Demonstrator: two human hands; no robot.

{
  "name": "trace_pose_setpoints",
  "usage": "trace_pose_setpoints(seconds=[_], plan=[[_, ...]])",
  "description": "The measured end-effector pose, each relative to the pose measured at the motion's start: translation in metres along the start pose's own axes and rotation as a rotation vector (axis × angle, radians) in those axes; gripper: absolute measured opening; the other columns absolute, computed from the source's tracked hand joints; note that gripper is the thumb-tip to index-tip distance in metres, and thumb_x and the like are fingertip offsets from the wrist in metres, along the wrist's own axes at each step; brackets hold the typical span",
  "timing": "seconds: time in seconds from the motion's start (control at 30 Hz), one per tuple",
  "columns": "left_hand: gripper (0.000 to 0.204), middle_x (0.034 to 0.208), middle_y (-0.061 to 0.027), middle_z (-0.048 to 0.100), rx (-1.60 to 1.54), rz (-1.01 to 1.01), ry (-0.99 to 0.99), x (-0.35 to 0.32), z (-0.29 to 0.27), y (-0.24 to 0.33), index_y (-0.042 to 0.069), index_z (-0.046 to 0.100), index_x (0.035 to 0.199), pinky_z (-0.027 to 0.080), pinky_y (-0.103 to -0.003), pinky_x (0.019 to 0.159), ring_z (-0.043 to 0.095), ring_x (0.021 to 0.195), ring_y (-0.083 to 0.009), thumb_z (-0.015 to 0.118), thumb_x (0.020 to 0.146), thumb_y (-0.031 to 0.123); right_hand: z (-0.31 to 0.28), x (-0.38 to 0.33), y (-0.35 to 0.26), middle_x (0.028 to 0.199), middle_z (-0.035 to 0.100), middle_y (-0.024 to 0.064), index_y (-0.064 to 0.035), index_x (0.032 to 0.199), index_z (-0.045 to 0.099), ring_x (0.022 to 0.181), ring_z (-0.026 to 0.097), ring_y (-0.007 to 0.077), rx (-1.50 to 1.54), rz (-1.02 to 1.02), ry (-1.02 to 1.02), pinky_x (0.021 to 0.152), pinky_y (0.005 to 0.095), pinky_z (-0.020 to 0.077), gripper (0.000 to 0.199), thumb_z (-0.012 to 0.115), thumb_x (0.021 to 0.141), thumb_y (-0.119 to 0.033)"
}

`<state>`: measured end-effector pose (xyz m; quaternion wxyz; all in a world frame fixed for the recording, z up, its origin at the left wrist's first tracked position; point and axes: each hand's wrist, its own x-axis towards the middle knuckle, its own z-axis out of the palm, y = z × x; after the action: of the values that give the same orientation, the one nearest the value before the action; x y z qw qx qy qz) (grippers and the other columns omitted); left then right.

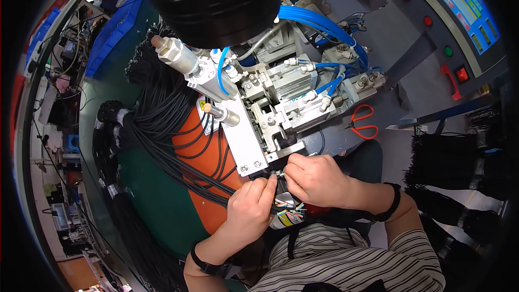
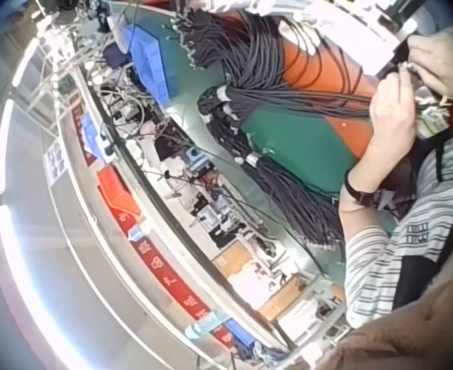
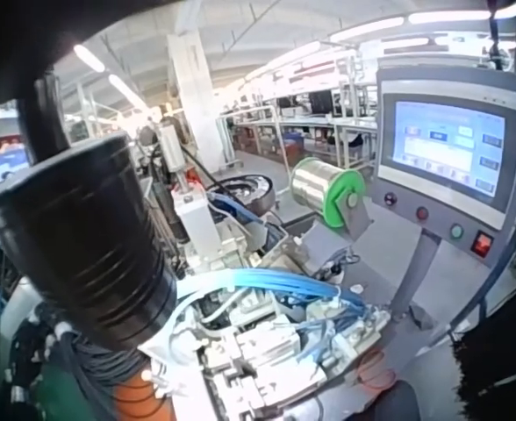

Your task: The person inserts the ends of wires into a machine, removes them, and then hangs the bundle on a rack before retrieving a new bundle to repeat the process.

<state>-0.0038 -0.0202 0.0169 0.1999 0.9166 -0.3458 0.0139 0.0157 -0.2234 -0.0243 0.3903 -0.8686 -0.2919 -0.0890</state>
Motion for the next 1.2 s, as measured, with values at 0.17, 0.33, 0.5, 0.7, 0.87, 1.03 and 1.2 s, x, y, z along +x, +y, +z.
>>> trace_pose_setpoints(seconds=[0.17, 0.33, 0.5, 0.7, 0.87, 1.03, 1.2], plan=[[0.062, 0.089, -0.0095, 0.055, -0.045, -0.011, 0.007, -0.001, 0.000, -0.004, -0.002, 0.062, 0.119, 0.049, -0.035, 0.062, 0.059, 0.076, -0.0263, 0.072, 0.058, 0.005, 0.000, -0.001, 0.001, 0.078, 0.053, 0.0078, -0.0029, 0.083, 0.060, 0.059, 0.059, 0.0257, 0.008, -0.020, -0.024, 0.051, 0.0372, 0.0478, 0.008, 0.065, 0.082, -0.008], [0.062, 0.086, -0.0091, 0.054, -0.067, 0.008, -0.035, -0.002, -0.001, -0.006, 0.001, 0.064, 0.119, 0.049, -0.036, 0.061, 0.059, 0.075, -0.0264, 0.075, 0.058, 0.008, 0.001, -0.002, 0.000, 0.080, 0.053, 0.0087, -0.0023, 0.085, 0.060, 0.061, 0.060, 0.0260, 0.003, -0.011, -0.041, 0.053, 0.0369, 0.0484, 0.008, 0.065, 0.083, -0.008], [0.049, 0.082, -0.0079, 0.049, 0.038, 0.095, -0.030, -0.002, -0.003, -0.003, -0.004, 0.064, 0.119, 0.048, -0.032, 0.060, 0.054, 0.071, -0.0219, 0.064, 0.071, 0.004, 0.003, -0.001, -0.002, 0.080, 0.053, 0.0087, -0.0025, 0.085, 0.060, 0.061, 0.061, 0.0254, -0.062, 0.003, -0.067, 0.053, 0.0362, 0.0486, 0.010, 0.067, 0.083, -0.010], [0.047, 0.082, -0.0067, 0.048, 0.113, 0.114, -0.066, 0.005, -0.005, 0.000, -0.005, 0.064, 0.120, 0.047, -0.030, 0.058, 0.052, 0.071, -0.0205, 0.061, 0.075, 0.006, -0.002, 0.004, -0.007, 0.080, 0.055, 0.0080, -0.0024, 0.088, 0.062, 0.059, 0.061, 0.0240, -0.192, 0.022, -0.201, 0.050, 0.0350, 0.0484, 0.012, 0.068, 0.083, -0.011], [0.045, 0.082, -0.0066, 0.048, 0.154, 0.106, -0.081, 0.007, -0.005, 0.002, -0.004, 0.064, 0.119, 0.048, -0.031, 0.061, 0.053, 0.073, -0.0205, 0.060, 0.076, 0.007, 0.007, -0.003, 0.002, 0.080, 0.058, 0.0070, -0.0037, 0.087, 0.062, 0.057, 0.063, 0.0226, -0.076, 0.018, 0.009, 0.047, 0.0350, 0.0489, 0.013, 0.069, 0.078, -0.011], [0.053, 0.085, -0.0086, 0.052, 0.103, 0.029, -0.087, 0.013, -0.011, 0.001, 0.001, 0.066, 0.115, 0.048, -0.039, 0.064, 0.056, 0.074, -0.0264, 0.069, 0.063, 0.006, 0.003, 0.004, 0.008, 0.074, 0.063, 0.0088, -0.0034, 0.083, 0.064, 0.060, 0.065, 0.0264, 0.177, 0.140, -0.011, 0.050, 0.0369, 0.0502, 0.010, 0.069, 0.080, -0.012], [0.044, 0.090, -0.0082, 0.055, -0.030, -0.023, 0.056, -0.015, -0.009, -0.016, 0.000, 0.066, 0.113, 0.047, -0.038, 0.068, 0.056, 0.076, -0.0243, 0.068, 0.069, 0.002, 0.012, 0.000, 0.013, 0.061, 0.059, 0.0074, -0.0022, 0.082, 0.066, 0.050, 0.060, 0.0208, 0.421, 0.232, 0.028, 0.047, 0.0315, 0.0460, 0.005, 0.070, 0.082, -0.005]])
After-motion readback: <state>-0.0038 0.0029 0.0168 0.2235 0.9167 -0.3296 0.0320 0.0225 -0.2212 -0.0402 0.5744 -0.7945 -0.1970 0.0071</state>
